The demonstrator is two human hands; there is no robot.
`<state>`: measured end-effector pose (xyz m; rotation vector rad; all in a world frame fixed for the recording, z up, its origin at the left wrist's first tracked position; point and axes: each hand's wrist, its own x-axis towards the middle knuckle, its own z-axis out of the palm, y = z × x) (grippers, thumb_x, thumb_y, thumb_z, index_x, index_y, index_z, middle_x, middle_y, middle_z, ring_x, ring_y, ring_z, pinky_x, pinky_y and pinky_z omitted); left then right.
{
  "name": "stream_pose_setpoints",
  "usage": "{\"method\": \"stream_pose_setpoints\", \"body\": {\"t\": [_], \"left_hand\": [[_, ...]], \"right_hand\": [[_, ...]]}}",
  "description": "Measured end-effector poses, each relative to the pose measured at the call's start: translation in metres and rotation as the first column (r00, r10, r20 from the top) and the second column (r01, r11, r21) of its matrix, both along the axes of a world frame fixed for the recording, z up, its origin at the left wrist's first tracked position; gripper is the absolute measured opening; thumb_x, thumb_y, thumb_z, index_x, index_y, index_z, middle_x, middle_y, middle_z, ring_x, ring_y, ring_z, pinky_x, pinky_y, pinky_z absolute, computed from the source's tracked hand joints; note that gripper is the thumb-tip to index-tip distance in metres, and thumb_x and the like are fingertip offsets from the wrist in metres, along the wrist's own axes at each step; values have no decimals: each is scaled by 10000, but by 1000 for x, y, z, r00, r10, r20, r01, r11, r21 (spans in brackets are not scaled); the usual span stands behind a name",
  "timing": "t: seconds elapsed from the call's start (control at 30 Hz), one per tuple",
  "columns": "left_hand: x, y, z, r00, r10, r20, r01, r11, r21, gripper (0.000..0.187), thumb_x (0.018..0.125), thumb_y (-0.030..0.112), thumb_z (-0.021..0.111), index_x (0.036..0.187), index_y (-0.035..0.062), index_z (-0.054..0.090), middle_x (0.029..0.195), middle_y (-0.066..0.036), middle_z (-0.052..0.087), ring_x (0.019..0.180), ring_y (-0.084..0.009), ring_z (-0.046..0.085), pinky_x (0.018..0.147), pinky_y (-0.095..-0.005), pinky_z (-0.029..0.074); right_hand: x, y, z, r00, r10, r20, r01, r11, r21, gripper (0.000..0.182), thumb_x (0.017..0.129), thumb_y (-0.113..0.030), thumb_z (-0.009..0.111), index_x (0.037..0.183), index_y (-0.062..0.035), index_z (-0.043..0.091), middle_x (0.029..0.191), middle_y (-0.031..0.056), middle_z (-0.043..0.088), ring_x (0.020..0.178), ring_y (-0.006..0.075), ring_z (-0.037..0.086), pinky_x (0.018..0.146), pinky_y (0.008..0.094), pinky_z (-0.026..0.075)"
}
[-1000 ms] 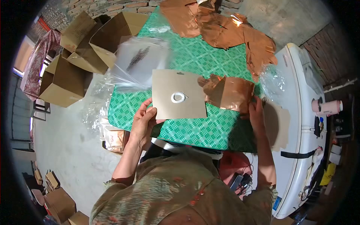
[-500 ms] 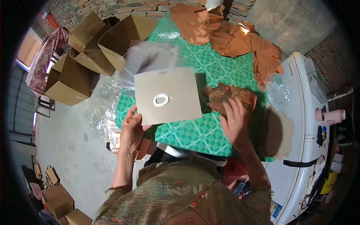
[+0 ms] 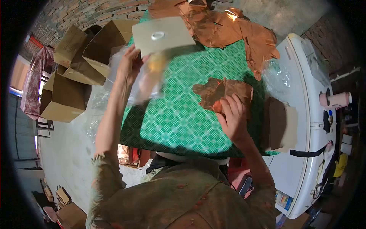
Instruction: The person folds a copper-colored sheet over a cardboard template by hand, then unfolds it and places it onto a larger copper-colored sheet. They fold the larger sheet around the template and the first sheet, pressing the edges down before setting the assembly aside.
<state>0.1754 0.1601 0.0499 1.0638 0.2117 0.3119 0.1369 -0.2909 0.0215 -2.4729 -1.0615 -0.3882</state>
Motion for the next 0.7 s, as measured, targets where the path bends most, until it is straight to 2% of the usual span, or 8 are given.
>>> {"method": "stream_pose_setpoints", "body": {"t": [0.23, 0.3, 0.33, 0.43, 0.47, 0.57, 0.6, 0.7], "left_hand": [[136, -6, -4, 999, 42, -3, -42, 999, 15, 211, 1034, -36, 517, 1226, -55, 602, 966, -56, 598, 862, -162, 654, 1041, -414, 627], [163, -9, -10, 999, 42, 19, -42, 999, 2, 194, 1025, -51, 520, 1199, -77, 601, 958, -72, 592, 869, -185, 659, 1008, -407, 646], [180, -2, -17, 1000, 19, -4, -19, 1000, 24, 275, 976, -113, 493, 1230, -68, 588, 1040, -103, 665, 884, -213, 697, 994, -484, 661], [209, -1, -35, 994, 87, -59, -89, 995, -37, 277, 960, -101, 533, 1229, -62, 587, 1084, -149, 670, 913, -237, 700, 1005, -499, 658], [216, 6, -39, 995, 54, -88, -53, 999, 13, 264, 945, -81, 584, 1208, -71, 600, 1120, -186, 670, 944, -258, 693, 945, -431, 651], [194, -20, -16, 953, 296, -58, -258, 901, 348, 245, 939, -9, 662, 1176, -63, 626, 1121, -178, 669, 971, -272, 677, 899, -391, 600], [179, -36, 0, 921, 378, -93, -290, 826, 483, 330, 932, 72, 724, 1210, -79, 630, 1203, -183, 672, 1052, -266, 664, 928, -393, 547], [125, -61, 19, 961, 258, 102, -249, 638, 729, 500, 935, 150, 760, 1371, -47, 613, 1363, -188, 652, 1220, -265, 637, 1049, -385, 508]], "right_hand": [[-19, -11, 1, 999, -34, -33, 31, 995, -94, 707, 796, -245, 887, 1405, -39, 591, 1437, 177, 563, 1441, 413, 454, 1172, 571, 363], [-17, -15, -1, 999, -30, -14, 28, 996, -88, 794, 761, -237, 912, 1449, -54, 562, 1504, 187, 509, 1459, 422, 434, 1182, 569, 357], [-14, -17, 7, 999, -36, 9, 37, 995, -89, 822, 753, -238, 917, 1466, -56, 550, 1526, 192, 489, 1463, 426, 429, 1182, 572, 358], [-6, -29, 22, 988, -154, -5, 152, 980, -128, 845, 792, -240, 887, 1527, -45, 519, 1575, 213, 468, 1490, 447, 409, 1202, 552, 364], [-1, -34, 21, 980, -196, -25, 191, 972, -134, 862, 795, -242, 886, 1542, -53, 500, 1576, 215, 468, 1495, 449, 403, 1203, 552, 368], [6, -52, 5, 972, -228, -57, 217, 964, -150, 891, 813, -236, 873, 1573, -65, 441, 1570, 236, 460, 1474, 461, 431, 1181, 558, 409], [6, -55, 0, 975, -212, -59, 202, 968, -147, 882, 810, -240, 873, 1559, -53, 447, 1563, 256, 452, 1455, 476, 445, 1173, 563, 416], [5, -54, -9, 983, -181, -40, 175, 976, -131, 859, 798, -232, 876, 1526, -27, 468, 1528, 266, 473, 1409, 484, 495, 1143, 548, 456]]}}
